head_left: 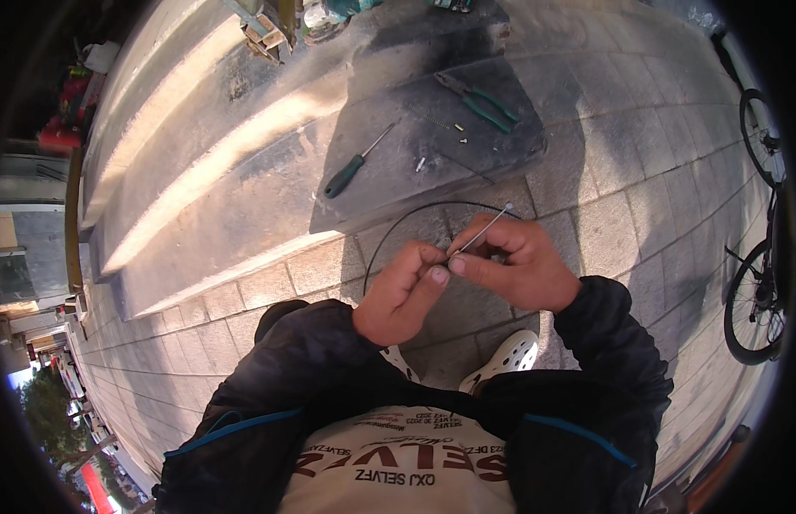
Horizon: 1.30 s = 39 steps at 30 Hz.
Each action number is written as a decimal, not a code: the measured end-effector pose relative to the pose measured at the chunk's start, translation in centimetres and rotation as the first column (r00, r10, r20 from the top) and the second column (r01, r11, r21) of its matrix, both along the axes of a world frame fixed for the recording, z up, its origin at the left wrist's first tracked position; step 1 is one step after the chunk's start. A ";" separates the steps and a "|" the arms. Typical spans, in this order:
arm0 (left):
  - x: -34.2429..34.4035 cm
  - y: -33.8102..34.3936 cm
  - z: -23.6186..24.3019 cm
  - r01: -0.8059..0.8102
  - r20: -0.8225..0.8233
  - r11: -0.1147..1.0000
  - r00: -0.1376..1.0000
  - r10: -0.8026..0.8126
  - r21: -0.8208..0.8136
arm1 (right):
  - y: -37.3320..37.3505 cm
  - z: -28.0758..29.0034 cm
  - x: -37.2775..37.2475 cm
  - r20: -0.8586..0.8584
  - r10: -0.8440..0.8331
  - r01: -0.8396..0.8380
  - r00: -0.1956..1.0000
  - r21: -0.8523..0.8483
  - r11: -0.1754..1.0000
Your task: The person works on a bicycle cable and housing on a tiled floor. They use pliers and a screwdriver to strip and adjust the cable, then use a rotary tool to grind the cable end. The person handles small metal ferrules and assembles the cable end.
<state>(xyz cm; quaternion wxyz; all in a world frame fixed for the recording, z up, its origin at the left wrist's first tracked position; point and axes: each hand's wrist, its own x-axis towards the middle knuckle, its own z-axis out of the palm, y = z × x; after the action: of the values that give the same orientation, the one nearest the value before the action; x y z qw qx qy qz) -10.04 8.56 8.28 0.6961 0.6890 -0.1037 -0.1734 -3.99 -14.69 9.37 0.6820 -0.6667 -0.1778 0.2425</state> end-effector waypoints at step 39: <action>4.5 3.2 -0.6 -0.611 -0.642 0.730 0.699 0.317 -0.305 | 15.1 3.4 39.0 0.479 0.473 0.450 0.739 -0.874 0.183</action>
<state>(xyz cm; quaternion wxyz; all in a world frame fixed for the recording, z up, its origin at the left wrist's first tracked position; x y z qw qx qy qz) -5.50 11.75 7.67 0.8684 0.4081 0.2435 -0.1416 35.00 0.43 12.76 -0.0295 -0.9746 -0.2176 0.0435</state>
